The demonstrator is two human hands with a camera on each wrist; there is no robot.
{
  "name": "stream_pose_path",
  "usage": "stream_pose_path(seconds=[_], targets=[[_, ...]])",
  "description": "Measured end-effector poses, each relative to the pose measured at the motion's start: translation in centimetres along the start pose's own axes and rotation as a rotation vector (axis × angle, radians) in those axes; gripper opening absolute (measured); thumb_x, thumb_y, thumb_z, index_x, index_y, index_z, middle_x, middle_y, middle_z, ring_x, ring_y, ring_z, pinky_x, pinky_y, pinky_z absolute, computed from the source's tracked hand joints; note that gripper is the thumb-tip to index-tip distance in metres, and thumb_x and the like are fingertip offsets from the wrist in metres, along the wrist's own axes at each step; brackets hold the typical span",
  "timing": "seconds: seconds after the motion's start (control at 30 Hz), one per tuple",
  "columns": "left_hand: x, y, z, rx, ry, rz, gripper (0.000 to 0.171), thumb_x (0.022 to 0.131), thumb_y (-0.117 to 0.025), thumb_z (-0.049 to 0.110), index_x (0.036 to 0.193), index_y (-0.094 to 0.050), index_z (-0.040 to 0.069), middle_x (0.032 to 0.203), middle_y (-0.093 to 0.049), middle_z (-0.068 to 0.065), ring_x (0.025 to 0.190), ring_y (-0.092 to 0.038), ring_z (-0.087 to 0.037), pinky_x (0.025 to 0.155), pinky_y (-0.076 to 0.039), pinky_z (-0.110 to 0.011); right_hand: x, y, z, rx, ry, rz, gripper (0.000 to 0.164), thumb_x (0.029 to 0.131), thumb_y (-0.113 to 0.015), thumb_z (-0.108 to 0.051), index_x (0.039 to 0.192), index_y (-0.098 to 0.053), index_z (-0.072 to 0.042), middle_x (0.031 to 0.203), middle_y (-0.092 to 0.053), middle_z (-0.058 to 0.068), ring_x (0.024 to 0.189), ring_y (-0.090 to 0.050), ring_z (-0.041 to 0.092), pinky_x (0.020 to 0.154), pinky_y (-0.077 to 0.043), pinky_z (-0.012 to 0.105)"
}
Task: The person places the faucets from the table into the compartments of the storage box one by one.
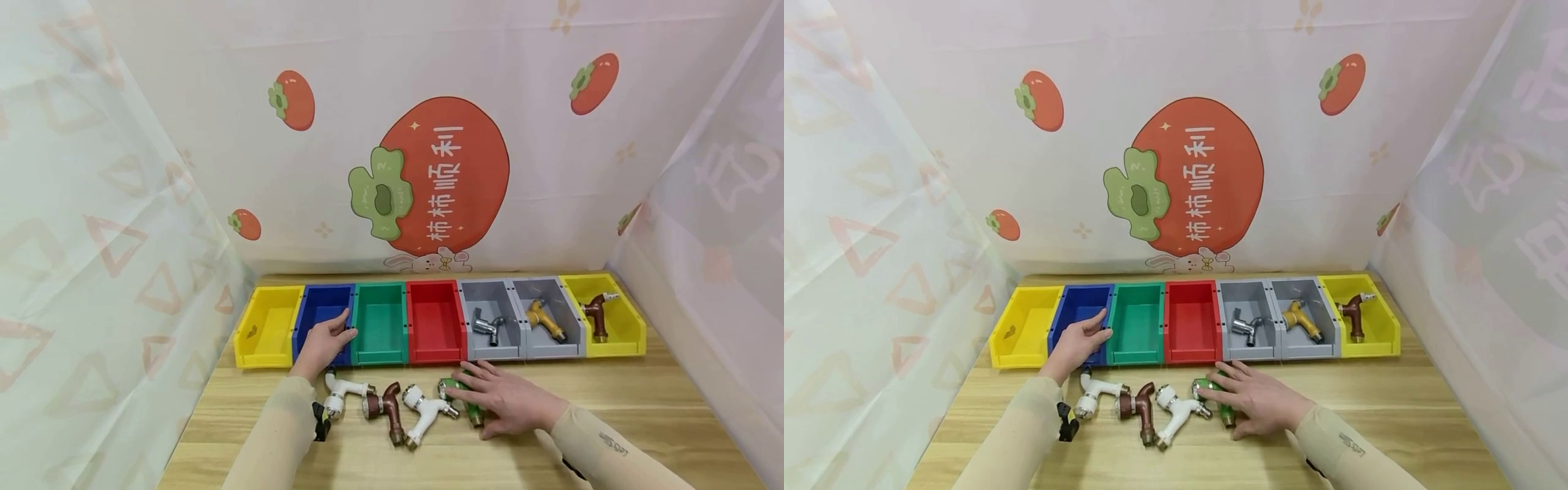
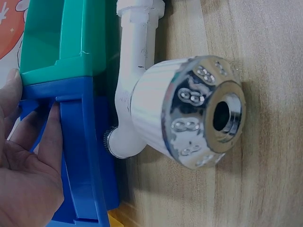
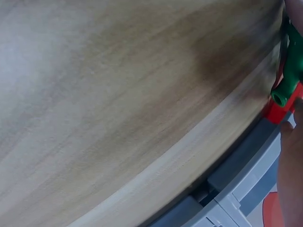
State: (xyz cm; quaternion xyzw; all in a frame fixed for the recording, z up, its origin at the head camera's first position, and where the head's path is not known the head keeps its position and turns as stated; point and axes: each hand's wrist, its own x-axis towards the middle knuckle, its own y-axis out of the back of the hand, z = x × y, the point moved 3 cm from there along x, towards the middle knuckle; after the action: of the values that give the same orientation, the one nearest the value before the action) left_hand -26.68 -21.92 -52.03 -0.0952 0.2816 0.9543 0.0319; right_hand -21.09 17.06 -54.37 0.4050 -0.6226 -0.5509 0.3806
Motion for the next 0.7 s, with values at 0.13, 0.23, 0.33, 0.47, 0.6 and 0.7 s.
stream_pose_path(seconds=[0.13, 0.23, 0.33, 0.47, 0.6, 0.7], targets=[[0.02, -0.06, -0.11, -0.002, -0.002, 0.000, 0.064, 0.103, -0.063, 0.036, 0.160, -0.036, 0.028, 0.159, -0.044, -0.012, 0.140, -0.050, -0.034, 0.110, -0.044, -0.056, -0.26, -0.09, -0.25, 0.009, -0.015, -0.004, 0.098, 0.086, -0.075, -0.057, 0.165, -0.026, -0.027, 0.160, -0.041, 0.017, 0.146, -0.040, 0.039, 0.113, -0.041, 0.055], [0.01, -0.05, -0.08, -0.006, -0.003, 0.003, 0.064, 0.103, -0.063, 0.036, 0.160, -0.036, 0.029, 0.159, -0.044, -0.012, 0.140, -0.049, -0.034, 0.111, -0.043, -0.056, -0.19, -0.04, -0.38, 0.035, -0.026, -0.002, 0.097, 0.087, -0.073, -0.058, 0.165, -0.025, -0.026, 0.159, -0.043, 0.017, 0.144, -0.043, 0.038, 0.111, -0.043, 0.054], [-0.03, -0.05, -0.05, -0.005, -0.001, 0.004, 0.064, 0.103, -0.063, 0.036, 0.160, -0.037, 0.029, 0.159, -0.044, -0.011, 0.141, -0.048, -0.034, 0.111, -0.043, -0.056, 0.02, 0.01, -0.48, 0.076, -0.047, -0.020, 0.098, 0.088, -0.070, -0.061, 0.165, -0.023, -0.025, 0.159, -0.042, 0.018, 0.144, -0.043, 0.039, 0.111, -0.043, 0.057], [-0.14, -0.04, 0.05, -0.006, 0.001, 0.004, 0.063, 0.103, -0.063, 0.035, 0.160, -0.037, 0.029, 0.159, -0.044, -0.011, 0.141, -0.049, -0.033, 0.112, -0.042, -0.056, 0.18, -0.02, -0.60, 0.127, -0.091, -0.056, 0.099, 0.088, -0.068, -0.064, 0.166, -0.020, -0.027, 0.161, -0.039, 0.017, 0.145, -0.041, 0.040, 0.112, -0.040, 0.061], [-0.18, -0.03, 0.11, -0.005, 0.000, 0.007, 0.062, 0.103, -0.063, 0.034, 0.160, -0.037, 0.029, 0.158, -0.045, -0.011, 0.141, -0.049, -0.033, 0.112, -0.042, -0.056, 0.18, -0.08, -0.72, 0.156, -0.112, -0.057, 0.097, 0.089, -0.070, -0.060, 0.166, -0.021, -0.026, 0.161, -0.039, 0.019, 0.145, -0.042, 0.041, 0.112, -0.040, 0.062], [-0.18, -0.01, 0.16, -0.002, -0.002, 0.011, 0.062, 0.103, -0.063, 0.034, 0.159, -0.038, 0.029, 0.158, -0.045, -0.010, 0.141, -0.048, -0.032, 0.112, -0.043, -0.055, 0.19, -0.01, -0.83, 0.166, -0.113, -0.043, 0.095, 0.090, -0.073, -0.054, 0.165, -0.023, -0.026, 0.159, -0.041, 0.021, 0.143, -0.044, 0.043, 0.109, -0.044, 0.059]])
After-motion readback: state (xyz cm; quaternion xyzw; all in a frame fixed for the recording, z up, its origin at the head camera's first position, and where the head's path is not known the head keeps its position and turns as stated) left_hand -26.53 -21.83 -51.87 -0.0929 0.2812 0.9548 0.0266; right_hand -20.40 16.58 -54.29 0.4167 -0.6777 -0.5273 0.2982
